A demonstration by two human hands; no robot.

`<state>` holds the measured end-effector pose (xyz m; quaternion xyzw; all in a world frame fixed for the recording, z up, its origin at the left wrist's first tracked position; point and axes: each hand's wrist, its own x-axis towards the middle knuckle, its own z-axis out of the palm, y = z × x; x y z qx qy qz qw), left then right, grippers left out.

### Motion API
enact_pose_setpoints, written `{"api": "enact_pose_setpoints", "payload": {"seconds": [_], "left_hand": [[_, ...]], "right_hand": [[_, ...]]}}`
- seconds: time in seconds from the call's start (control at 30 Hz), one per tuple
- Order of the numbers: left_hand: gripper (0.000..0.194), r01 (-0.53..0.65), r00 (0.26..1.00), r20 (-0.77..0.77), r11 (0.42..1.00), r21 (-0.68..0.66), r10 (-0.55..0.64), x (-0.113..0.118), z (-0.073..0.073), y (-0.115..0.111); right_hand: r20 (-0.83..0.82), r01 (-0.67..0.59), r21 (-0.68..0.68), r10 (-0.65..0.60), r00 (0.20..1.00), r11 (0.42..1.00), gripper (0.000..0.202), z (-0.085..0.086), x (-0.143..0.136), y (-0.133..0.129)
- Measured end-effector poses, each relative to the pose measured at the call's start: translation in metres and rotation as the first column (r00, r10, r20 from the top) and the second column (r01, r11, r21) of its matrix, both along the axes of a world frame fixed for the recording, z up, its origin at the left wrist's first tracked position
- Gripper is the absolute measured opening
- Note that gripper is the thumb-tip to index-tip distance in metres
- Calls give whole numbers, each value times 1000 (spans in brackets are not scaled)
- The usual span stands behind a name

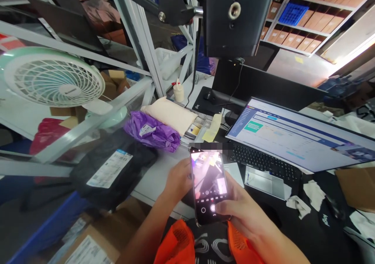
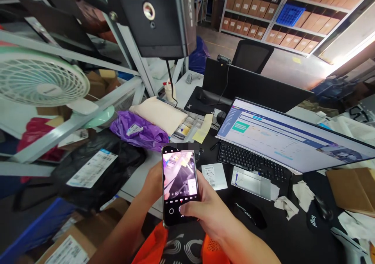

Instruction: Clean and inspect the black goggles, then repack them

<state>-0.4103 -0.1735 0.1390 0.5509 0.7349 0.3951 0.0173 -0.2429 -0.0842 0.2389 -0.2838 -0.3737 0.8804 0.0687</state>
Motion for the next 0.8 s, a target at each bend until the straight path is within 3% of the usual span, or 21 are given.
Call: {"api": "enact_pose_setpoints", "payload": {"seconds": [0.23, 0.5, 0.8], "left_hand": [[23, -8, 1000, 13, 1000, -14, 9, -6, -4, 3], [23, 31, 998, 62, 999, 25, -32, -11, -13, 6], [16, 41, 990, 134, 997, 68, -50, -15, -20, 5]], "right_hand": [[-41, 10, 23, -9, 999, 1000, 67, -3, -8, 4], [-3, 98, 119, -98, 995, 988, 49, -7, -13, 5], [-47, 82, 131, -76, 996, 988, 45, -1, -19, 7]]}}
